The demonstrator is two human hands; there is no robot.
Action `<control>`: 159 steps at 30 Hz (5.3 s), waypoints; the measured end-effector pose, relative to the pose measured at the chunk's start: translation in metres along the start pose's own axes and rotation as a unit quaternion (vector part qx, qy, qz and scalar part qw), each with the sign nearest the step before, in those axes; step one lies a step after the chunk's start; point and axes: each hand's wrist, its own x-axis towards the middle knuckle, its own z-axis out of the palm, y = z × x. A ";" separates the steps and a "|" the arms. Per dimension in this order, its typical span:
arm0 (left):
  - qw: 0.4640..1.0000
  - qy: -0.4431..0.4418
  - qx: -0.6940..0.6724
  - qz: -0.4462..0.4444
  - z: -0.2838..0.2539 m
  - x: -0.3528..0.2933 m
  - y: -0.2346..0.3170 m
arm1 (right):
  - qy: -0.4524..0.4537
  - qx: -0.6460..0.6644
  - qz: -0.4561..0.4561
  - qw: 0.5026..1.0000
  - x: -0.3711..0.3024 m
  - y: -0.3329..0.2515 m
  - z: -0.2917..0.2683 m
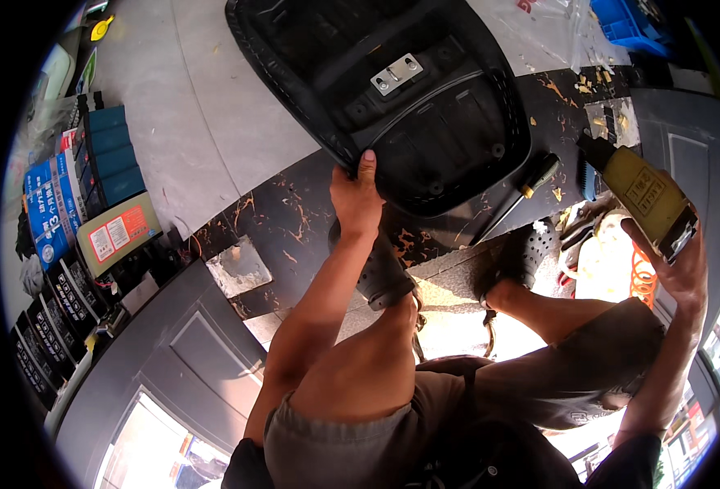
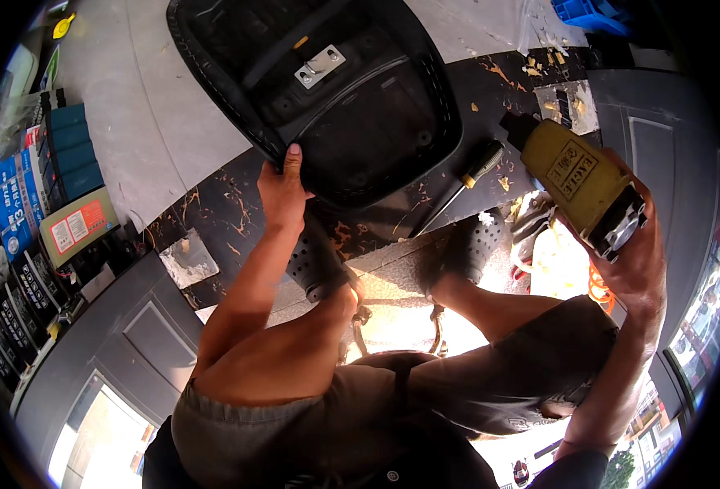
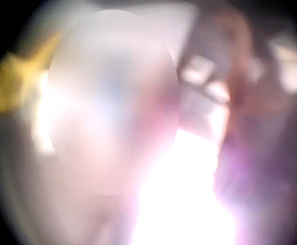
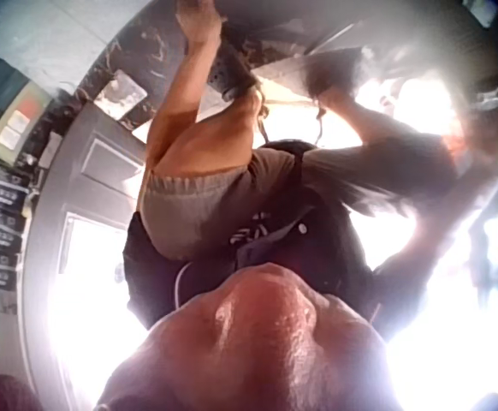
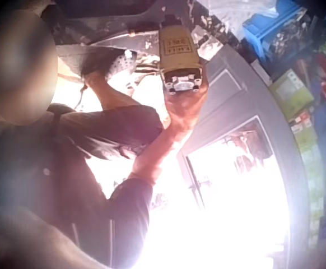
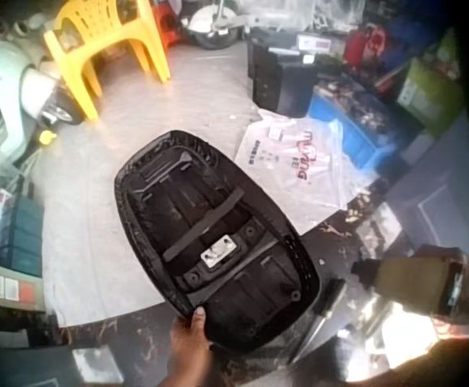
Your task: The person is repairing a chair seat by using a pneumatic staple gun to attach a black fabric cover to the underside of the seat. They repeatedly position the fabric and drive staples along the edges to secure it.
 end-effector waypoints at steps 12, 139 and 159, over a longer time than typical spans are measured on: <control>0.933 -0.201 -0.133 -0.268 -0.014 0.001 -0.005 | -0.065 0.075 0.184 0.978 0.003 -0.005 0.023; 0.996 -0.081 0.035 0.000 0.169 0.204 0.221 | 0.146 -0.219 0.005 0.965 0.162 0.072 0.151; 0.747 -0.133 0.578 0.301 0.077 0.310 0.321 | -0.054 0.227 0.098 0.967 0.200 -0.032 0.207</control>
